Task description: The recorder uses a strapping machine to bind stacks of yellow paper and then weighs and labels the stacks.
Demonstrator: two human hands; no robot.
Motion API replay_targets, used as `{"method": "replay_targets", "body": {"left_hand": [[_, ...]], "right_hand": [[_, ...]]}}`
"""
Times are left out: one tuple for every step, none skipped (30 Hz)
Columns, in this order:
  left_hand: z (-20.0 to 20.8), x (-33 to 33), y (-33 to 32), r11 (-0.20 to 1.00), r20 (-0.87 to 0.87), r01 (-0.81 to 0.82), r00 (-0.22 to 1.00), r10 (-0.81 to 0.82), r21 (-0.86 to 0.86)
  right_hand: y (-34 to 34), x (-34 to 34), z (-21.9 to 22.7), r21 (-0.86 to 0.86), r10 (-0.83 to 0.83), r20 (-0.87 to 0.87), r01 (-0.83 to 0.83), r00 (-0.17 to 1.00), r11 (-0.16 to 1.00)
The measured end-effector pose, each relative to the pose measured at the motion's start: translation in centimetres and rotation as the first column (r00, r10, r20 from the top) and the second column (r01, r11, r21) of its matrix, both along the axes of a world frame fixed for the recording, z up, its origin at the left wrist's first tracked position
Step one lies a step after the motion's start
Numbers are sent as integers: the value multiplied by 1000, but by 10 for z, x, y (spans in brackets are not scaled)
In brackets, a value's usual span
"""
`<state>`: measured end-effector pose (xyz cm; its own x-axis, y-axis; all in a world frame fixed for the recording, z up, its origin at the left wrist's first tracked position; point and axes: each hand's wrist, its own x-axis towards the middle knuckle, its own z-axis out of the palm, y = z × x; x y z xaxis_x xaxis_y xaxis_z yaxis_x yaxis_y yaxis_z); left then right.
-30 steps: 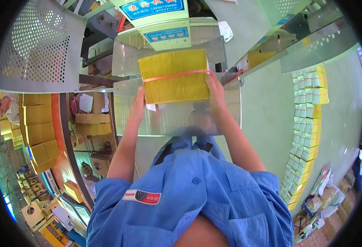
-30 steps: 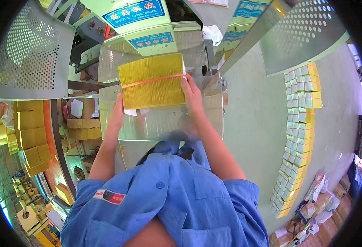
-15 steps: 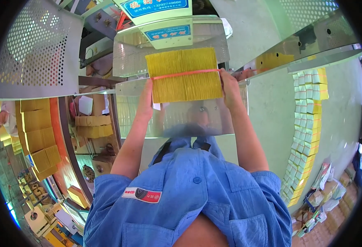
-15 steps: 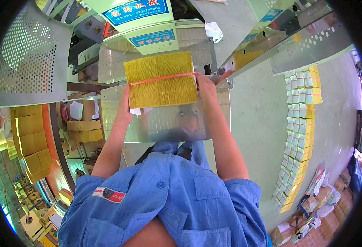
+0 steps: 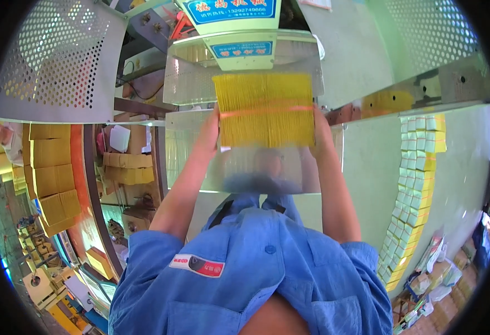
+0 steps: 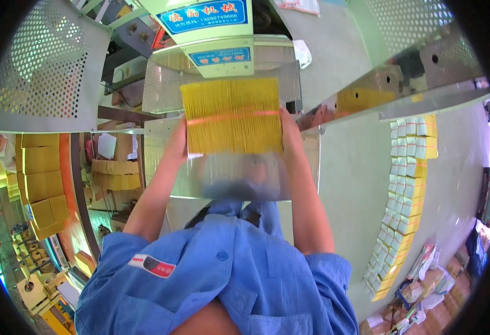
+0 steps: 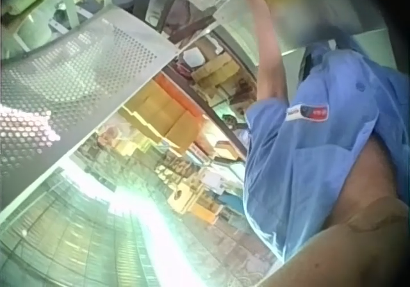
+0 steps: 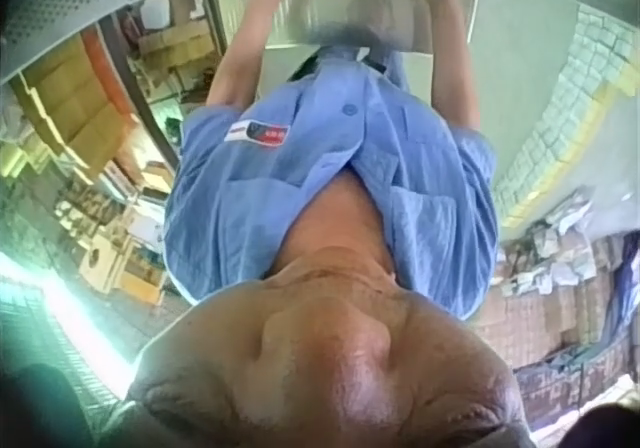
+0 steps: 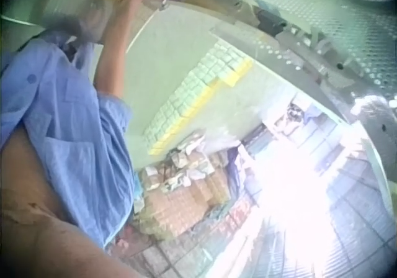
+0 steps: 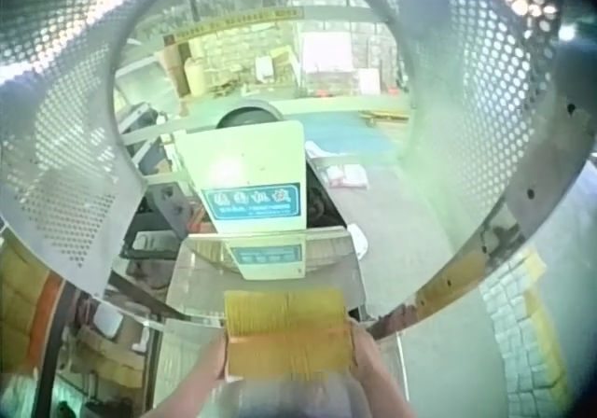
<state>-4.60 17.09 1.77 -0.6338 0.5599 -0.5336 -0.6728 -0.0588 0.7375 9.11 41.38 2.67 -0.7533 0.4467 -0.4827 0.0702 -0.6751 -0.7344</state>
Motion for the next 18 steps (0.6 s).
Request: {"method": "replay_targets", "body": {"left_hand": [[8,5,1,1000,-4,-5,1000,5,2],[17,11,0,998,-122,-19,992,27,68],[29,25,-9,992,-226,-26,973,53,123],[36,34,-19,993,-218,-29,975,54,116],[41,43,-28,986,-207,-87,972,116,144],[43,45,-32,973,-204,-140,963,177,181],[39,50,-38,974,-202,-138,964,174,181],[30,56,-44,994,-384,-90,917,108,65],[24,60,-43,998,-545,-45,838,11,-49],[26,62,-39,999,-541,-25,841,-3,-45],[32,68,-38,996,-388,-70,917,89,62],[36,77,-42,980,-209,-131,965,161,149],[35,82,-47,983,-200,-110,970,138,144],[32,85,-54,989,-332,-99,934,131,112],[29,84,-58,992,-462,-95,878,125,88],[28,84,-58,993,-456,-75,883,108,90],[30,83,-58,981,-299,-165,935,189,104],[31,80,-60,960,-134,-262,952,274,98]], "right_hand": [[2,2,-1,2,5,-4,-5,1000,1000],[6,5,-2,44,-17,-88,21,996,999],[1,18,1,74,-38,-162,51,986,996],[-3,26,8,67,-37,-153,48,988,997],[-7,35,17,144,6,-176,19,984,989],[-7,37,26,229,52,-207,-3,977,974],[-13,41,37,291,89,-217,-23,972,956],[-18,48,22,291,85,-215,-19,973,956],[-20,57,-8,233,49,-285,20,957,972],[-18,65,-27,170,11,-353,53,935,984],[-24,70,-31,112,-42,-357,87,933,990],[-31,77,-30,106,-64,-342,106,938,989],[-34,78,-27,134,-46,-334,96,942,986],[-38,79,-23,162,-30,-324,86,946,983],[-43,76,-17,164,-49,-320,106,946,981],[-49,75,-12,103,-131,-324,173,937,979],[-49,76,-12,43,-213,-324,239,922,970],[-46,79,-15,45,-224,-320,251,921,967]]}}
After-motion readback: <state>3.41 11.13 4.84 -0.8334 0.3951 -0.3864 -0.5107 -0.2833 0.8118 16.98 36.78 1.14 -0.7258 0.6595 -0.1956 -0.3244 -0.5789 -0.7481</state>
